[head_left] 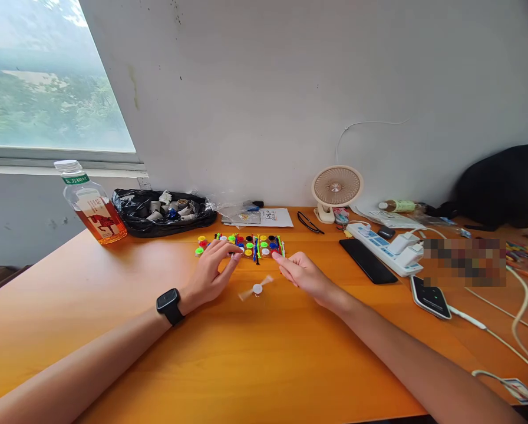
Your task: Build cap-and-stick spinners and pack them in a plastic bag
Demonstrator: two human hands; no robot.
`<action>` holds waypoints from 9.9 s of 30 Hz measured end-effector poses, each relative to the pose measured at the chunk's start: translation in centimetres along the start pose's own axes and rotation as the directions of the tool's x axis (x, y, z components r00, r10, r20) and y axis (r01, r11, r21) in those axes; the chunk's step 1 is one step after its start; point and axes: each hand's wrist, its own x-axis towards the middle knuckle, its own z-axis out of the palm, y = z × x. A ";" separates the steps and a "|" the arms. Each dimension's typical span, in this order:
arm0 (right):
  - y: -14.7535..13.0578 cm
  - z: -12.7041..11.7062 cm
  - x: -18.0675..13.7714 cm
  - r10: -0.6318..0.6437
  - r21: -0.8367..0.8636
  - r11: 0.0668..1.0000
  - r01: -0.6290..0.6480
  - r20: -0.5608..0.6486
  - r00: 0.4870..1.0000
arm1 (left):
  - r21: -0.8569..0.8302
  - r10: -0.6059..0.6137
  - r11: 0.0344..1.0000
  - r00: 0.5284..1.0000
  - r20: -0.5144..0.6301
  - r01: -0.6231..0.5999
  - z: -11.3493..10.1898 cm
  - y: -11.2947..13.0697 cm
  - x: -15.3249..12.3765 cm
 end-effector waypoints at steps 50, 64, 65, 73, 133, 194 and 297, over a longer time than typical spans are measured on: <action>4.3 -0.6 1.6 -0.340 -0.764 0.630 0.141 -0.108 0.934 | -0.015 -0.320 0.944 0.925 0.205 0.330 -4.4 -12.0 1.3; 4.4 -0.5 1.6 -0.368 -0.732 0.659 0.171 -0.117 0.922 | -0.077 -0.341 0.934 0.935 0.101 0.349 -4.1 -13.0 1.0; 4.4 -0.5 1.6 -0.370 -0.731 0.660 0.174 -0.114 0.922 | -0.071 -0.341 0.936 0.938 0.068 0.345 -4.2 -12.8 1.0; 4.6 -0.6 1.7 -0.369 -0.734 0.656 0.178 -0.106 0.924 | 0.040 -0.440 0.896 0.896 -0.055 0.443 -4.6 -11.8 1.0; 4.2 -0.4 1.1 -0.422 -0.667 0.656 0.353 0.063 0.904 | 0.358 -0.128 0.933 0.961 0.245 0.033 -2.8 -10.6 0.7; 2.3 1.8 -1.4 -0.492 -0.553 0.516 0.654 0.433 0.755 | 0.133 -0.048 0.989 0.985 -0.164 0.070 -2.4 -6.7 1.1; 4.5 1.5 1.2 -0.246 -0.241 0.945 0.221 -0.079 0.966 | -0.139 0.161 0.984 0.900 0.405 -0.113 1.8 1.1 -0.5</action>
